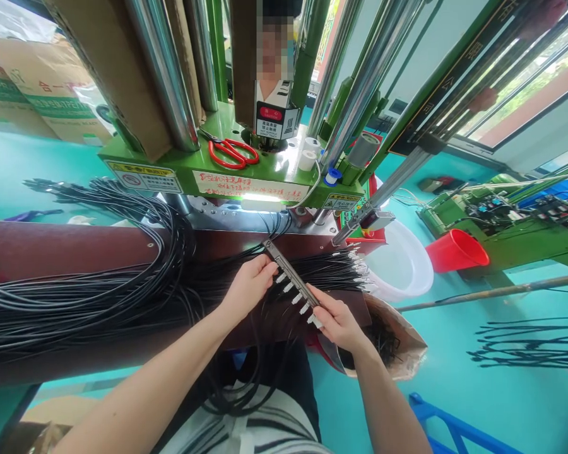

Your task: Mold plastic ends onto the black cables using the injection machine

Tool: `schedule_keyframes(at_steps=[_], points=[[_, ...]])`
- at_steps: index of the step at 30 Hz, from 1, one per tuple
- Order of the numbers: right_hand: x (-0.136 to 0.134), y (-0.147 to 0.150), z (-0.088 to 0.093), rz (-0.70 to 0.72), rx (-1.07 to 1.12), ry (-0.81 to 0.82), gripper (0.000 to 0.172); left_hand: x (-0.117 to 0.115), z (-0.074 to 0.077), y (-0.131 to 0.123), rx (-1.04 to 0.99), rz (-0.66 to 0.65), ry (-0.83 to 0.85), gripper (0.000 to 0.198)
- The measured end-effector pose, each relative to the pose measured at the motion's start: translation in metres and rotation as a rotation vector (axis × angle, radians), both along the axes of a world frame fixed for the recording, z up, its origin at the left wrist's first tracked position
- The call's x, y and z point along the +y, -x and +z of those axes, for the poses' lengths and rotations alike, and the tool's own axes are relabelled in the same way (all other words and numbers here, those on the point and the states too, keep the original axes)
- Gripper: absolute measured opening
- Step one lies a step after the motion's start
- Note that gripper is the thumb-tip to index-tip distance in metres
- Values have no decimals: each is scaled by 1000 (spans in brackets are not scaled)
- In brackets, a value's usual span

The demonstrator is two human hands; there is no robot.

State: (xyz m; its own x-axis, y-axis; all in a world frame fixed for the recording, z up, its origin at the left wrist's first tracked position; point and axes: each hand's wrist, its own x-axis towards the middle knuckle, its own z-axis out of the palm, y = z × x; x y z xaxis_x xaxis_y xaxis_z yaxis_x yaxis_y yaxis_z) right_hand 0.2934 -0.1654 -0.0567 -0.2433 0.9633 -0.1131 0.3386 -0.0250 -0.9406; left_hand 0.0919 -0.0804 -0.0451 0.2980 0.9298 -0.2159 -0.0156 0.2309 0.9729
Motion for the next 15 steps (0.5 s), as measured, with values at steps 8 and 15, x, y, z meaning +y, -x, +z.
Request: schedule_keyframes(at_steps=[8, 15], points=[[3, 0, 5, -148, 263, 212, 53, 12, 8, 9, 357, -161, -367, 18], [25, -46, 47, -123, -42, 348, 41, 3, 2, 53, 490, -174, -400, 24]])
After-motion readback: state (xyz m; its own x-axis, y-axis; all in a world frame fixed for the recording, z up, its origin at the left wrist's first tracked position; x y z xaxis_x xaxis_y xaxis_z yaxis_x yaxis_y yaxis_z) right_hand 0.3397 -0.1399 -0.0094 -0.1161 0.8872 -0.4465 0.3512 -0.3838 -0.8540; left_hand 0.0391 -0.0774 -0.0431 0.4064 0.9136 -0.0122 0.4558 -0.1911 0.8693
